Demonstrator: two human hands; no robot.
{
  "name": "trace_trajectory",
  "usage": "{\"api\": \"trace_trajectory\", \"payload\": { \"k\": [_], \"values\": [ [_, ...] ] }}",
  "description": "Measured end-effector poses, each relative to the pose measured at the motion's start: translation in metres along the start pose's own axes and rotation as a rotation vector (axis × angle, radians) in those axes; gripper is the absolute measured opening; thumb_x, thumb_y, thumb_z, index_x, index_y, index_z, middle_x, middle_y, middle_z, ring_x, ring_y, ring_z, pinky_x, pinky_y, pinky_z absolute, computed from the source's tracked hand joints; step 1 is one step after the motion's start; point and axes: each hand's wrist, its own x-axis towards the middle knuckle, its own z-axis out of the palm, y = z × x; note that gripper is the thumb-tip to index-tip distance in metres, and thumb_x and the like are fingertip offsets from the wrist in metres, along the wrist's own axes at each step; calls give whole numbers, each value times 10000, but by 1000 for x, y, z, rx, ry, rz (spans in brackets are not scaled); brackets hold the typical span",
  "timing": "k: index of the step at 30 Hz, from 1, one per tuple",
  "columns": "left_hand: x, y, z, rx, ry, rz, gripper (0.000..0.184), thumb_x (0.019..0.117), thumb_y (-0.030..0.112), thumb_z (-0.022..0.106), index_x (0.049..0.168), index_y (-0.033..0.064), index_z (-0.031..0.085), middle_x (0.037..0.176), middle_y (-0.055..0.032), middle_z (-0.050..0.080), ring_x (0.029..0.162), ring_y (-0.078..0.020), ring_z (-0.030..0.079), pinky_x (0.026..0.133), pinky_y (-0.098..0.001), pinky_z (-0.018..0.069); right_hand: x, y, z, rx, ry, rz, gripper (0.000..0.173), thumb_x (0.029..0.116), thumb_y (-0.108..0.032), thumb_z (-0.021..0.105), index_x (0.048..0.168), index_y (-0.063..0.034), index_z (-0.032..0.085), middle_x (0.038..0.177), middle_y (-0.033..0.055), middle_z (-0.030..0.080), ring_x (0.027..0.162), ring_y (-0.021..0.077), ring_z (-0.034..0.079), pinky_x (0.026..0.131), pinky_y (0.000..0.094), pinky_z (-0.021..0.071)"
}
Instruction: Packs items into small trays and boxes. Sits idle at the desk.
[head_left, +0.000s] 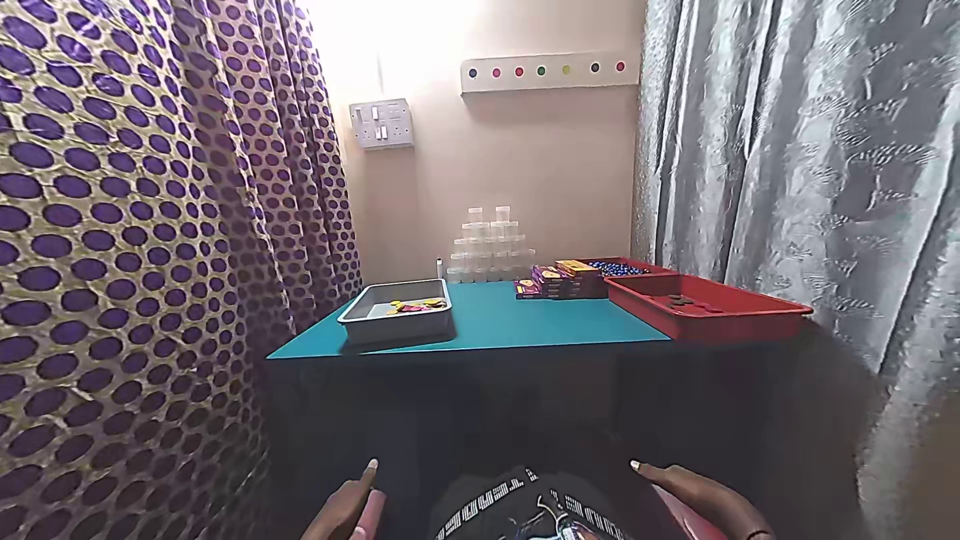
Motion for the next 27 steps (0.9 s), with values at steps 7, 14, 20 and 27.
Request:
{"api": "trace_trajectory", "payload": {
  "k": [7, 14, 20, 27],
  "values": [
    [6, 0, 2, 4, -18, 26, 841, 1063, 625, 197, 1208, -34, 700, 1247, -282, 674, 1221, -424, 625, 1045, -630, 441, 2, 0, -3, -32, -3, 6, 831, 966, -753, 436, 1257, -19, 696, 1291, 208, 676, 1238, 333, 627, 1054, 582, 459],
    [-7, 11, 1, 29, 14, 24, 807, 1056, 616, 279, 1180, -67, 690, 1214, -307, 672, 1187, -454, 631, 1002, -672, 448, 2, -1, -6, -86, -14, 0, 827, 979, -734, 430, 1285, -8, 682, 1331, 213, 659, 1283, 345, 601, 1077, 606, 430],
    [-3, 12, 2, 16, -8, 9, 829, 1052, 633, 263, 1232, -67, 670, 1268, -306, 652, 1231, -441, 612, 1039, -651, 435, 6, 0, -9, -69, -21, -21, 818, 987, -726, 422, 1284, -10, 683, 1326, 212, 661, 1277, 337, 606, 1078, 594, 436],
    [-2, 13, 4, 6, -24, -19, 853, 1047, 655, 233, 1254, -47, 672, 1295, -283, 649, 1253, -423, 603, 1054, -636, 427, 7, 1, -10, -85, -25, -20, 823, 987, -730, 411, 1283, -12, 685, 1323, 209, 664, 1279, 336, 605, 1075, 599, 435]
  ]
}}
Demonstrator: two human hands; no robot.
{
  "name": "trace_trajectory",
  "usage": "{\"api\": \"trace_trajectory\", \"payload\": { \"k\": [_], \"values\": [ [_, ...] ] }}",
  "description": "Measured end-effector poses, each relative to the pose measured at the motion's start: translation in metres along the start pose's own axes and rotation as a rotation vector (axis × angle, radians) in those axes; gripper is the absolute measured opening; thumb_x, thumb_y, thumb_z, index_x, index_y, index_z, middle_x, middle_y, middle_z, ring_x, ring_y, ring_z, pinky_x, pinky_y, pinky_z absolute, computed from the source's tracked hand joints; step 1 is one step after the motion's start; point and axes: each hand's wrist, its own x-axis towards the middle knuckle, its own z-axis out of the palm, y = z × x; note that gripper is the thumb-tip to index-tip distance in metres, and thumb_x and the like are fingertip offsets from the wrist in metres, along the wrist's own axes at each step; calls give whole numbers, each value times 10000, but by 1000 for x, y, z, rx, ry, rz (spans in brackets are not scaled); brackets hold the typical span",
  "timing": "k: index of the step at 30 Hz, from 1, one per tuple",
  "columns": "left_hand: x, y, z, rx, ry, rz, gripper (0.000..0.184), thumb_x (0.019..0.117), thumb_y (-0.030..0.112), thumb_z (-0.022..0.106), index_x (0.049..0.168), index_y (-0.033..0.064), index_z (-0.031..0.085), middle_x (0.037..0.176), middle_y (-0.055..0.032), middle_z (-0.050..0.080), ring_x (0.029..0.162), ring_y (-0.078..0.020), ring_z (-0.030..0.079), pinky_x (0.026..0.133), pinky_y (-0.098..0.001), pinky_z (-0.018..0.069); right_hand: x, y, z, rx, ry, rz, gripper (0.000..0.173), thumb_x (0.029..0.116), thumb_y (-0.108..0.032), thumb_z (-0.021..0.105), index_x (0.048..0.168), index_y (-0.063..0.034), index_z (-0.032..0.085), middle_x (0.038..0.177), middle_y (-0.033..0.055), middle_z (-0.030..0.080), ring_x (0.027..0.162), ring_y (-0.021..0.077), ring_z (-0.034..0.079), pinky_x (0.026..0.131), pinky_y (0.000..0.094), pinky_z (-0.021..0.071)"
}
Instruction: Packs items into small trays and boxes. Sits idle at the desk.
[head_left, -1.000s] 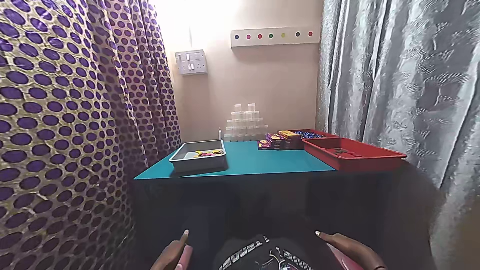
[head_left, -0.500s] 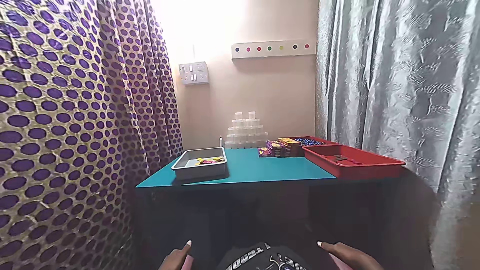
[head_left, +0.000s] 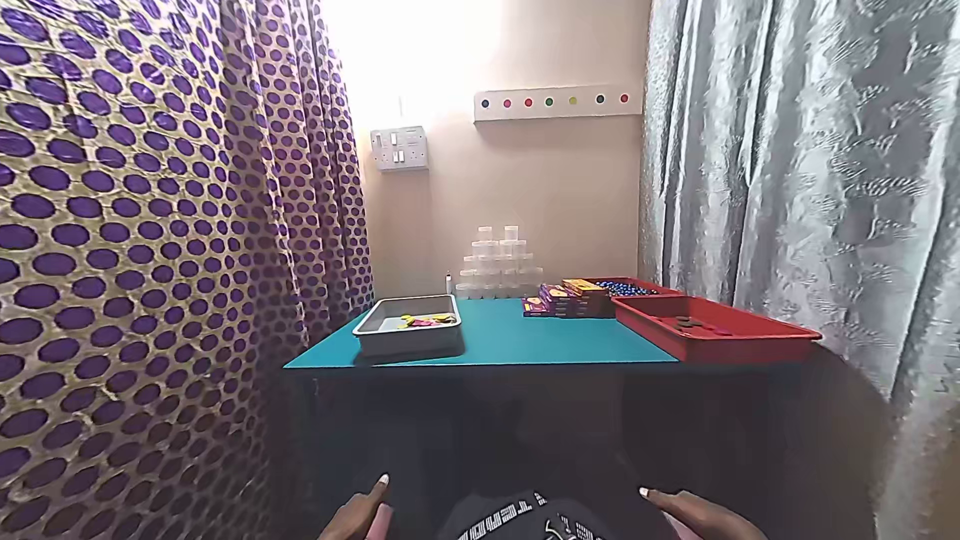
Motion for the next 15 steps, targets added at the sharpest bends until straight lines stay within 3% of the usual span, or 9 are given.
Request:
{"api": "trace_trajectory", "payload": {
  "k": [15],
  "values": [
    [-4, 6, 2, 91, 29, 27, 768, 1065, 601, 303, 1209, -48, 689, 1261, -286, 663, 1233, -425, 616, 1041, -624, 449, -9, 1, 0, 41, 44, 12, 772, 973, -711, 484, 1266, -28, 693, 1297, 199, 674, 1243, 331, 622, 1056, 587, 455]
  ]
}}
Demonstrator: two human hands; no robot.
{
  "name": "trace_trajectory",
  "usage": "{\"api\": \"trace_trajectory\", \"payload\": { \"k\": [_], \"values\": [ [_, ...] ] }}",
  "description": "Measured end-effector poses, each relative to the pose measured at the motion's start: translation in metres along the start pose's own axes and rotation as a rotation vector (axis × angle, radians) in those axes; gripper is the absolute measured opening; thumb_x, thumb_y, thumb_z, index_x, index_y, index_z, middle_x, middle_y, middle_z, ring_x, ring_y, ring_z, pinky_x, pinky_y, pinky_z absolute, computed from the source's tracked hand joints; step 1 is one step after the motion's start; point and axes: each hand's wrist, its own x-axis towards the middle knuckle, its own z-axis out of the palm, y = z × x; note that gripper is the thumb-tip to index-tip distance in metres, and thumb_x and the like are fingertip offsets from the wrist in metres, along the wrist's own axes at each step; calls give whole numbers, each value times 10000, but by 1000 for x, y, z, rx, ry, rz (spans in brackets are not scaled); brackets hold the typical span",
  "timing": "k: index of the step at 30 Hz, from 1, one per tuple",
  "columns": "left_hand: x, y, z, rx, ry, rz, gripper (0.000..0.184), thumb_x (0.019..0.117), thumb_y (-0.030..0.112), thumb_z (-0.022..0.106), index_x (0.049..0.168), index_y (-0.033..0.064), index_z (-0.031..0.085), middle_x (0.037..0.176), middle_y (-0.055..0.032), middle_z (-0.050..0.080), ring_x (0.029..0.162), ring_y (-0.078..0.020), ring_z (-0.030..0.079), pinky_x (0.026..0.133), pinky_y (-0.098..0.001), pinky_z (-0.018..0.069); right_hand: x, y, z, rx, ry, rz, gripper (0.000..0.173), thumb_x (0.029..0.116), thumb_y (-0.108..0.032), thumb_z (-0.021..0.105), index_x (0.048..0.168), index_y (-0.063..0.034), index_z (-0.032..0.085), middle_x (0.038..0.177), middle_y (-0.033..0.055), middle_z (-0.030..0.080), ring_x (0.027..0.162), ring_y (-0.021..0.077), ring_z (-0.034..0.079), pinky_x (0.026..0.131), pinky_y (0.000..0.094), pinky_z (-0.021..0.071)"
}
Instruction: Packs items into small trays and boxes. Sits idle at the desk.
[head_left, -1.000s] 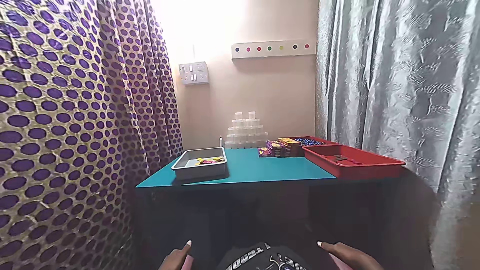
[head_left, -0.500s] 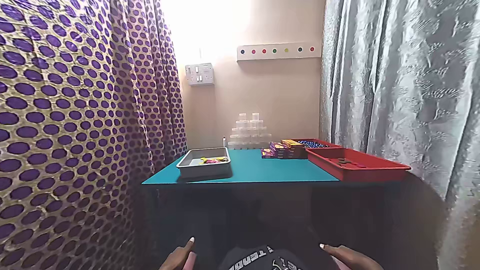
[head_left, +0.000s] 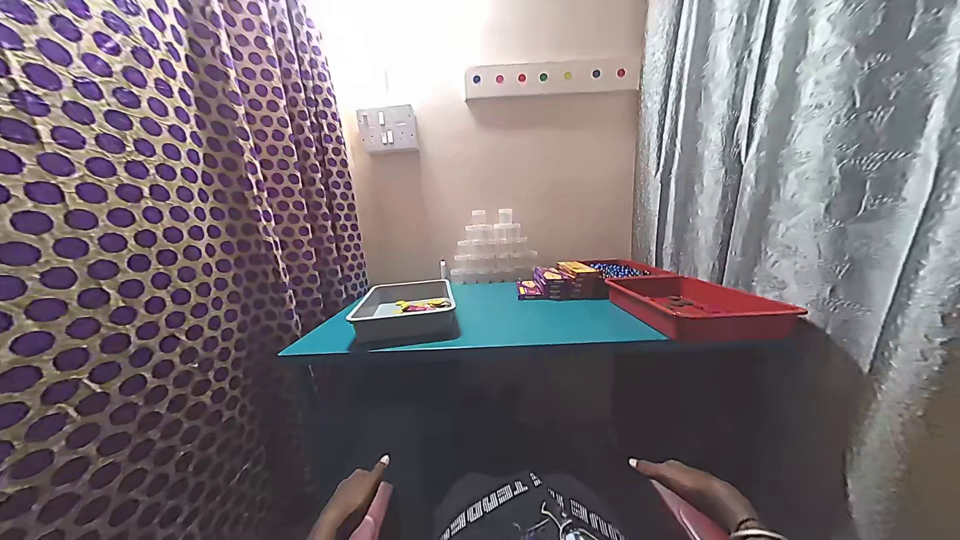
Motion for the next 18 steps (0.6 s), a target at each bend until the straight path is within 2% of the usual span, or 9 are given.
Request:
{"api": "trace_trajectory", "payload": {
  "k": [3, 5, 7, 9, 14, 18],
  "values": [
    [3, -2, 1, -19, 0, -11, 784, 1056, 622, 294, 1182, -32, 706, 1233, -277, 678, 1205, -422, 633, 1024, -629, 459, 5, 0, -3, -69, -16, 14, 782, 973, -737, 438, 1238, -53, 711, 1275, 188, 688, 1227, 331, 633, 1037, 602, 460],
    [4, 0, 0, -16, -1, 2, 780, 1055, 623, 303, 1154, -34, 713, 1204, -282, 684, 1183, -427, 639, 1011, -635, 461, 7, 1, -4, -66, -13, 24, 785, 976, -735, 438, 1203, -37, 716, 1239, 200, 694, 1194, 340, 643, 1010, 607, 468],
    [2, 0, 0, -15, -2, 13, 751, 1051, 613, 355, 1096, -43, 718, 1133, -289, 692, 1118, -434, 652, 965, -643, 471, 7, 1, -3, -53, -12, 50, 779, 978, -727, 453, 1188, -25, 716, 1223, 208, 695, 1182, 341, 645, 1002, 607, 471],
    [0, -2, 0, 2, -17, 4, 735, 1040, 618, 386, 1069, -36, 720, 1104, -279, 697, 1093, -424, 661, 945, -639, 483, 6, 0, -3, -49, -12, 52, 756, 981, -709, 473, 1144, -14, 721, 1171, 216, 702, 1136, 345, 654, 968, 612, 476],
    [4, -5, -2, -4, -28, 9, 711, 1035, 604, 427, 936, -39, 713, 940, -259, 693, 927, -402, 671, 831, -627, 494, 8, 4, -4, -34, -31, 30, 704, 992, -668, 505, 996, 1, 725, 1008, 199, 709, 975, 321, 673, 868, 579, 504],
    [7, -3, -3, -75, 11, -31, 682, 1024, 585, 484, 898, -41, 726, 918, -263, 699, 920, -405, 675, 849, -635, 491, 18, 3, -9, -42, -33, 15, 682, 1002, -639, 509, 913, 5, 715, 925, 201, 701, 912, 329, 673, 822, 586, 502]
  ]
}}
